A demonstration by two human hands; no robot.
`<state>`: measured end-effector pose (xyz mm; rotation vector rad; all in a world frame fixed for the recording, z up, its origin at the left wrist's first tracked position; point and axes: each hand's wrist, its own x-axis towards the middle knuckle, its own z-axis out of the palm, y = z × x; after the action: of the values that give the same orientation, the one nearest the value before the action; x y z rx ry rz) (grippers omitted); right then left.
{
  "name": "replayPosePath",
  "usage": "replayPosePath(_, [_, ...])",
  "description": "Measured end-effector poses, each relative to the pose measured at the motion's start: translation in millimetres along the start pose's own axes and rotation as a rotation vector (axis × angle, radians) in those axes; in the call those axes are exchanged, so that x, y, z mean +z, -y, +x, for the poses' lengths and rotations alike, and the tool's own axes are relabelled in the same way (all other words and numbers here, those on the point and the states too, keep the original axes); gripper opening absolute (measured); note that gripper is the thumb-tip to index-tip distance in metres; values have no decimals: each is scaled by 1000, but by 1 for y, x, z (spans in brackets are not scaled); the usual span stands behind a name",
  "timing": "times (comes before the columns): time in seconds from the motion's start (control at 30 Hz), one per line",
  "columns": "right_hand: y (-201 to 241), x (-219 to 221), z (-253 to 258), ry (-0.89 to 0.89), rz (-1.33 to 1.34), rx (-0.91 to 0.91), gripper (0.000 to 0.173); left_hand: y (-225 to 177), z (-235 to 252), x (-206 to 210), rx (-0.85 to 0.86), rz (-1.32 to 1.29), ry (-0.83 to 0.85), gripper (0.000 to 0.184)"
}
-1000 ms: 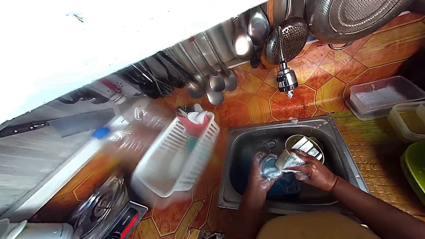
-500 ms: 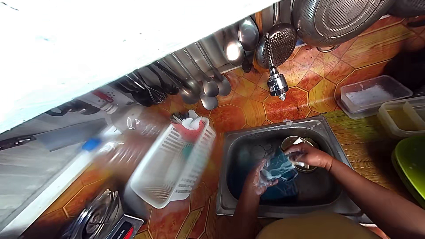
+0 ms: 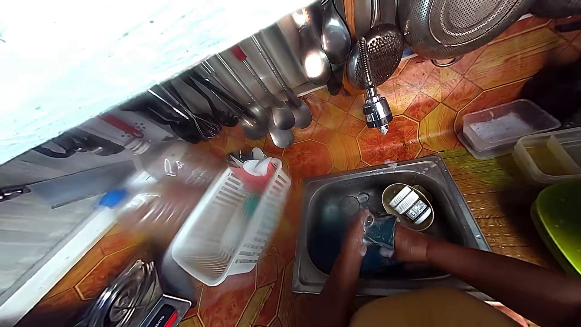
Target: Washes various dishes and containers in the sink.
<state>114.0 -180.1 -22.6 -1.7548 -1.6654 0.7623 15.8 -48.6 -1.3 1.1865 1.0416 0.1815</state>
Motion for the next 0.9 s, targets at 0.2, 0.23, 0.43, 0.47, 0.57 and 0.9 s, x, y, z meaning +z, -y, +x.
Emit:
replayPosePath(0.2, [49, -32, 13, -385, 1464, 496, 15, 10, 12, -4, 601, -79, 60, 51])
replayPosePath(0.23, [47, -34, 13, -372, 1429, 445, 19, 10, 13, -8, 598, -79, 112, 57])
replayPosePath(0.43, [16, -14, 9, 49, -204, -70, 44, -1, 0, -20, 40, -90, 285, 45])
replayPosePath(0.47, [15, -10, 9, 82, -313, -74, 45, 0, 2, -20, 17, -103, 280, 42])
replayPosePath(0.57, [14, -13, 13, 119, -80, 54, 51, 7, 8, -16, 80, -130, 222, 39])
replayPosePath(0.9, [10, -8, 3, -190, 515, 13, 50, 11, 7, -29, 204, -62, 391, 81])
